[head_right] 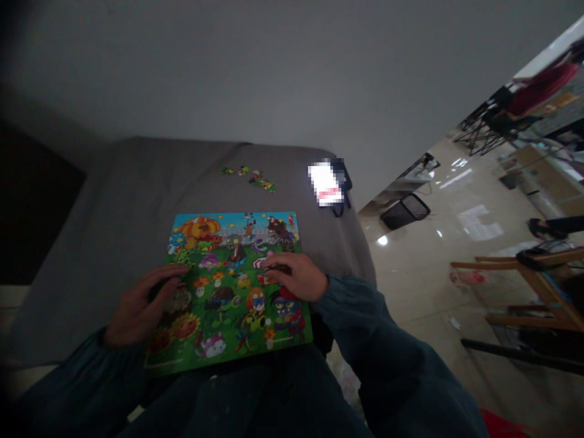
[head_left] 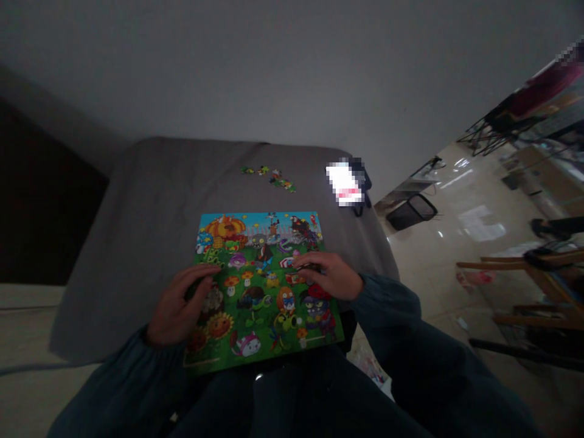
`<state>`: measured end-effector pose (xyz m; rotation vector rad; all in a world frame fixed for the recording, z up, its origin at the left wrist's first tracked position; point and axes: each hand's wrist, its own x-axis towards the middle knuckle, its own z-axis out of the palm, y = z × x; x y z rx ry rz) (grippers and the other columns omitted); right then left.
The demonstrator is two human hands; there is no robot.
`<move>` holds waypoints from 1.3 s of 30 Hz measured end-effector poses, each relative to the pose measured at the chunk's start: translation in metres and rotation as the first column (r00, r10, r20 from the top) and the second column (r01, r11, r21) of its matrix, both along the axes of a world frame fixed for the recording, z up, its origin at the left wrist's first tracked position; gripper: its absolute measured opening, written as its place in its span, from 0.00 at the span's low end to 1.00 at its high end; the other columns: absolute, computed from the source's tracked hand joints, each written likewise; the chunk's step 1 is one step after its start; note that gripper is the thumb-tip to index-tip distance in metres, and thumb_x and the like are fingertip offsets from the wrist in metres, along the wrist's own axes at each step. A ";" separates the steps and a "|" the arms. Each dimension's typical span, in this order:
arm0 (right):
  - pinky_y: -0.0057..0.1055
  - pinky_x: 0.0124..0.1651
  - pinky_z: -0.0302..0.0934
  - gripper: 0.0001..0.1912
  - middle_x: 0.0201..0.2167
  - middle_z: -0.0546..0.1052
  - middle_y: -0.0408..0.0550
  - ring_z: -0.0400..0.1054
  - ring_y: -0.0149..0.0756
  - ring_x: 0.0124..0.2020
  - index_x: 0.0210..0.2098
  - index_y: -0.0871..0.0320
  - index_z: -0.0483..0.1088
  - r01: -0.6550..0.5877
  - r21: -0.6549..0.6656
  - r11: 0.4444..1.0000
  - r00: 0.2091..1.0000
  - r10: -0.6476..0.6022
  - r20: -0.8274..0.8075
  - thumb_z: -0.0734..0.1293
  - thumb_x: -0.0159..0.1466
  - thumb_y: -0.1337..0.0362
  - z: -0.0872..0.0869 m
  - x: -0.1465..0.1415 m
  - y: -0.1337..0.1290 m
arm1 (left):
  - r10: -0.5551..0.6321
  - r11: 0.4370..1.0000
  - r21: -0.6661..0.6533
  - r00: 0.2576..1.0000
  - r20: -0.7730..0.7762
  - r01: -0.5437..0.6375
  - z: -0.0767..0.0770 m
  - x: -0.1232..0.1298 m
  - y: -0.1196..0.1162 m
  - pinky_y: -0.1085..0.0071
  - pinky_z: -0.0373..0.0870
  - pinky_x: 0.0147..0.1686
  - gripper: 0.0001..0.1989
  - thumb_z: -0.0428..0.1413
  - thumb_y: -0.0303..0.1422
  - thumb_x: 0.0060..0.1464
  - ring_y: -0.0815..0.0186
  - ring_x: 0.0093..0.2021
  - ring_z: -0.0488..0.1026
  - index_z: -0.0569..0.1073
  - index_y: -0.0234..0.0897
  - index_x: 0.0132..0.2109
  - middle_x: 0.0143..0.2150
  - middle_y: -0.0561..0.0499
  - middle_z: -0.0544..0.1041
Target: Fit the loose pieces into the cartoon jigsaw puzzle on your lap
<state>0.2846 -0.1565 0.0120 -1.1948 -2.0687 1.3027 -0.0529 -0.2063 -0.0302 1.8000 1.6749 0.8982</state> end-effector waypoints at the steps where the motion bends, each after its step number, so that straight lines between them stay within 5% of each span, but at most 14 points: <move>1: 0.39 0.50 0.69 0.10 0.44 0.79 0.46 0.75 0.37 0.44 0.47 0.51 0.75 0.026 -0.133 0.991 0.990 -0.044 -0.131 0.67 0.66 0.61 -0.001 -0.007 -0.002 | -0.005 1.000 0.005 1.000 0.004 0.005 -0.001 0.000 0.000 0.53 0.69 0.58 0.18 0.50 0.46 0.61 0.53 0.53 0.74 0.77 0.42 0.47 0.49 0.46 0.79; 4: 0.39 0.51 0.71 0.16 0.44 0.79 0.44 0.77 0.34 0.43 0.54 0.50 0.71 -0.075 -0.554 0.829 0.903 -0.179 -0.390 0.67 0.66 0.60 -0.005 -0.031 -0.006 | -0.011 1.000 0.022 1.000 0.001 0.011 -0.001 0.000 -0.001 0.55 0.69 0.58 0.17 0.50 0.45 0.62 0.54 0.53 0.74 0.77 0.42 0.47 0.50 0.47 0.79; 7: 0.40 0.59 0.67 0.20 0.47 0.79 0.45 0.76 0.34 0.49 0.56 0.52 0.69 -0.177 -0.739 0.650 0.826 -0.310 -0.470 0.68 0.65 0.65 -0.005 -0.049 -0.010 | -0.036 0.998 0.054 0.999 -0.015 0.036 0.003 0.004 -0.004 0.56 0.69 0.58 0.17 0.49 0.44 0.62 0.54 0.53 0.74 0.77 0.41 0.47 0.49 0.46 0.79; 16: 0.42 0.60 0.65 0.22 0.42 0.79 0.46 0.76 0.34 0.47 0.56 0.54 0.66 -0.301 -0.796 0.525 0.793 -0.326 -0.515 0.68 0.63 0.71 -0.003 -0.081 -0.019 | -0.318 0.934 0.157 0.947 -0.041 0.320 0.013 0.015 -0.016 0.59 0.70 0.58 0.23 0.53 0.43 0.64 0.56 0.56 0.72 0.69 0.38 0.61 0.56 0.42 0.75; 20: 0.40 0.55 0.70 0.23 0.41 0.77 0.44 0.75 0.32 0.43 0.56 0.54 0.66 -0.312 -0.746 0.589 0.800 -0.261 -0.540 0.70 0.63 0.69 -0.013 -0.094 -0.024 | -0.377 0.891 0.262 0.926 -0.024 0.370 0.013 0.016 -0.014 0.65 0.75 0.51 0.13 0.55 0.38 0.64 0.61 0.50 0.77 0.76 0.40 0.52 0.50 0.44 0.78; 25: 0.35 0.47 0.71 0.12 0.44 0.77 0.47 0.74 0.31 0.41 0.46 0.57 0.68 -0.129 -0.542 0.830 0.862 -0.177 -0.476 0.69 0.62 0.67 -0.019 -0.092 -0.019 | -0.412 0.862 0.322 0.911 -0.008 0.392 0.017 0.018 -0.011 0.69 0.75 0.41 0.06 0.59 0.35 0.62 0.65 0.39 0.78 0.78 0.39 0.39 0.38 0.49 0.81; 29: 0.32 0.42 0.69 0.09 0.36 0.77 0.43 0.73 0.30 0.34 0.42 0.58 0.69 -0.004 -0.315 0.949 0.945 -0.099 -0.311 0.68 0.62 0.69 -0.014 -0.088 -0.005 | -0.462 0.842 0.323 0.887 0.013 0.433 0.017 0.018 -0.011 0.70 0.75 0.41 0.05 0.59 0.34 0.61 0.65 0.39 0.79 0.79 0.41 0.39 0.38 0.50 0.82; 34: 0.37 0.50 0.68 0.11 0.43 0.79 0.48 0.74 0.35 0.45 0.45 0.59 0.72 -0.063 -0.059 0.996 0.995 0.058 -0.086 0.65 0.63 0.73 -0.005 -0.091 0.015 | -0.331 0.896 0.345 0.938 0.105 0.278 0.017 0.015 -0.012 0.72 0.76 0.41 0.04 0.58 0.31 0.61 0.65 0.39 0.79 0.78 0.37 0.41 0.38 0.48 0.82; 39: 0.40 0.54 0.68 0.16 0.48 0.80 0.50 0.74 0.37 0.51 0.51 0.59 0.71 -0.209 -0.052 0.976 0.977 0.211 0.021 0.65 0.64 0.74 -0.005 -0.098 0.017 | -0.283 0.914 0.333 0.952 0.116 0.231 0.018 0.015 -0.013 0.71 0.76 0.40 0.05 0.57 0.32 0.62 0.66 0.37 0.79 0.78 0.36 0.39 0.37 0.48 0.81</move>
